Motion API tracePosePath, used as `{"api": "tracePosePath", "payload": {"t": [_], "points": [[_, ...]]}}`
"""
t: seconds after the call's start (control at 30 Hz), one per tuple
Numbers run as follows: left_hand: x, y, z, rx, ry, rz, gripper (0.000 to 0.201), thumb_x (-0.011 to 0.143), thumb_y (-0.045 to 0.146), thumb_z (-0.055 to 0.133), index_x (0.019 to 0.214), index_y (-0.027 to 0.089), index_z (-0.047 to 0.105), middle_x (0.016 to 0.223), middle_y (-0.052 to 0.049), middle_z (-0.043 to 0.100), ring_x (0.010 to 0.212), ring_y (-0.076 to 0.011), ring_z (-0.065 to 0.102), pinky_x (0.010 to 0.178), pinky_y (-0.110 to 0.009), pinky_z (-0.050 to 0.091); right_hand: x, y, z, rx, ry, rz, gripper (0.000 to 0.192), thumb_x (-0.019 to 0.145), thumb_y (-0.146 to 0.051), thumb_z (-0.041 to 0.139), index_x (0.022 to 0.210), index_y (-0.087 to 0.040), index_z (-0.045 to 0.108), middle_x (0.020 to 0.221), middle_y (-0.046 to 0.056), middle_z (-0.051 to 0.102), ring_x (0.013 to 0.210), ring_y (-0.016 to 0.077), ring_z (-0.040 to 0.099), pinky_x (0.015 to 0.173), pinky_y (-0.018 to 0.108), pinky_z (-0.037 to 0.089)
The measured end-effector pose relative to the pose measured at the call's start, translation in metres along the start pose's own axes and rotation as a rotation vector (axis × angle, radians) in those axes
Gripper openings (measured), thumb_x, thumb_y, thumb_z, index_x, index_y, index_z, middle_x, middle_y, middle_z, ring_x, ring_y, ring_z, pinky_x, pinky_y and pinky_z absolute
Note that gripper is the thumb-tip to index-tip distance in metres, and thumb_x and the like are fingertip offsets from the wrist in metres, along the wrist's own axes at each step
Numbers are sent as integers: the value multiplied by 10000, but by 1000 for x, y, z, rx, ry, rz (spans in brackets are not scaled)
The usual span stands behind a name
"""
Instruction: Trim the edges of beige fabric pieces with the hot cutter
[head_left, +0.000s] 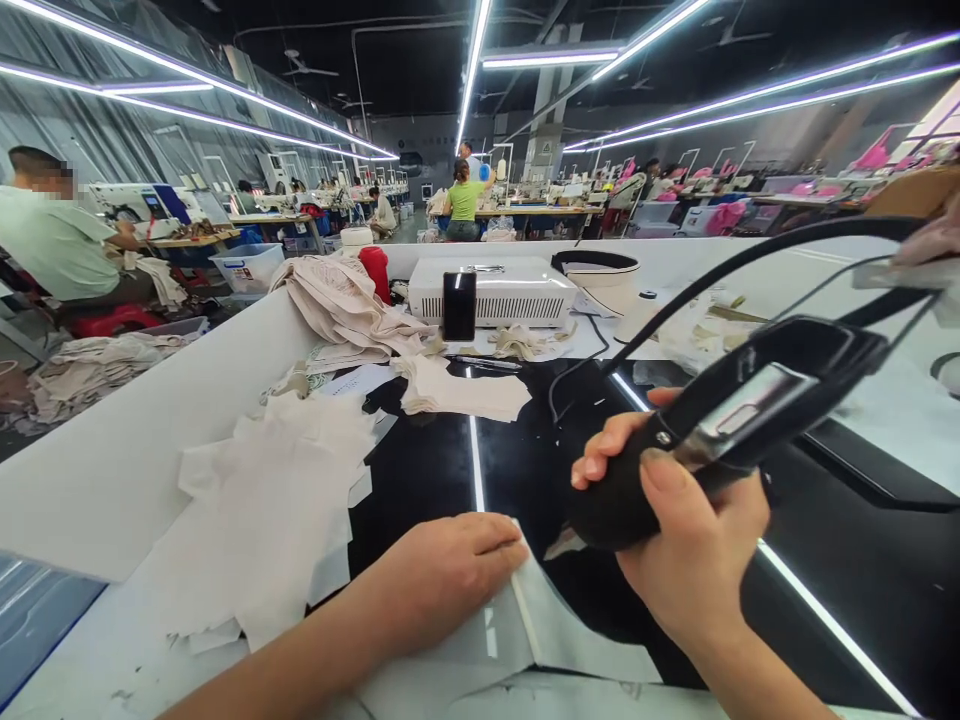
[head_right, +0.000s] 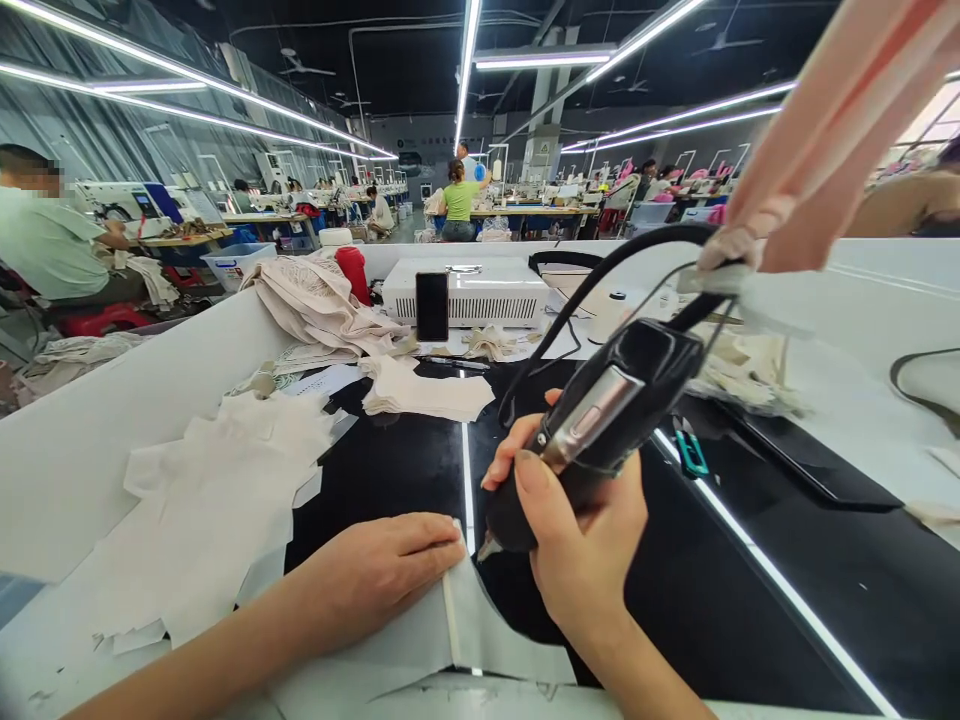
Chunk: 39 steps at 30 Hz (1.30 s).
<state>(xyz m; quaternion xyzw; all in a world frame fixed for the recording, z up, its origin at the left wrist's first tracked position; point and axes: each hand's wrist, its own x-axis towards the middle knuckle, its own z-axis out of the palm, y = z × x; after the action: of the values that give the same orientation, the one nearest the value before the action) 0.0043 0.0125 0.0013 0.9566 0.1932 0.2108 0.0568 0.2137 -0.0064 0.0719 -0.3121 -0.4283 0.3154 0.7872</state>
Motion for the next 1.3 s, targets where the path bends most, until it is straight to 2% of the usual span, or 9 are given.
{"api": "tracePosePath", "payload": {"t": [0.17, 0.3, 0.5, 0.77, 0.97, 1.1, 1.3], "points": [[0, 1, 2, 1, -4, 4, 229, 1165, 103, 506, 1298, 156, 685, 1358, -113, 778, 1183, -236, 816, 965, -314, 718, 4, 15, 6, -4, -14, -22, 338, 922, -325, 915, 1179, -297, 697, 831, -50, 728, 612, 156, 693, 595, 295, 641], [0, 0, 3, -1, 16, 23, 199, 1163, 105, 520, 1293, 145, 665, 1361, -114, 772, 1211, -259, 809, 972, -337, 721, 6, 20, 6, -12, -27, -43, 330, 927, -357, 921, 1164, -291, 701, 849, -50, 737, 616, 150, 697, 608, 291, 643], [-1, 1, 3, 6, 18, 37, 207, 1181, 114, 496, 1323, 141, 644, 1353, -94, 765, 1221, -244, 798, 995, -337, 712, 5, 25, 5, 7, -26, -61, 347, 918, -386, 946, 1165, -294, 720, 845, -49, 742, 624, 146, 697, 610, 279, 642], [-2, 0, 3, 65, 51, 35, 229, 1183, 113, 479, 1310, 154, 665, 1349, -95, 783, 1200, -223, 809, 943, -301, 708, 3, 26, 5, -28, -50, -56, 301, 963, -345, 892, 1198, -301, 709, 852, -53, 740, 646, 144, 691, 626, 281, 632], [0, 1, -1, 36, 53, 37, 237, 1217, 158, 444, 1290, 180, 668, 1349, -80, 779, 1160, -214, 815, 910, -288, 703, 0, 19, 3, 14, -18, -56, 340, 939, -344, 914, 1212, -289, 719, 844, -50, 745, 627, 148, 689, 604, 283, 645], [-1, -1, -2, 35, 68, 50, 256, 1229, 186, 418, 1276, 189, 670, 1353, -82, 776, 1150, -233, 820, 901, -301, 706, -5, 14, 0, 29, -45, -56, 373, 939, -383, 936, 1238, -296, 729, 850, -45, 753, 639, 154, 696, 613, 291, 647], [-2, -3, -3, 30, 73, 62, 255, 1223, 175, 422, 1252, 193, 674, 1349, -85, 781, 1148, -238, 825, 898, -297, 705, -7, 12, -1, 8, -38, -47, 346, 930, -428, 951, 1157, -293, 728, 848, -49, 751, 640, 151, 693, 621, 291, 632]]}}
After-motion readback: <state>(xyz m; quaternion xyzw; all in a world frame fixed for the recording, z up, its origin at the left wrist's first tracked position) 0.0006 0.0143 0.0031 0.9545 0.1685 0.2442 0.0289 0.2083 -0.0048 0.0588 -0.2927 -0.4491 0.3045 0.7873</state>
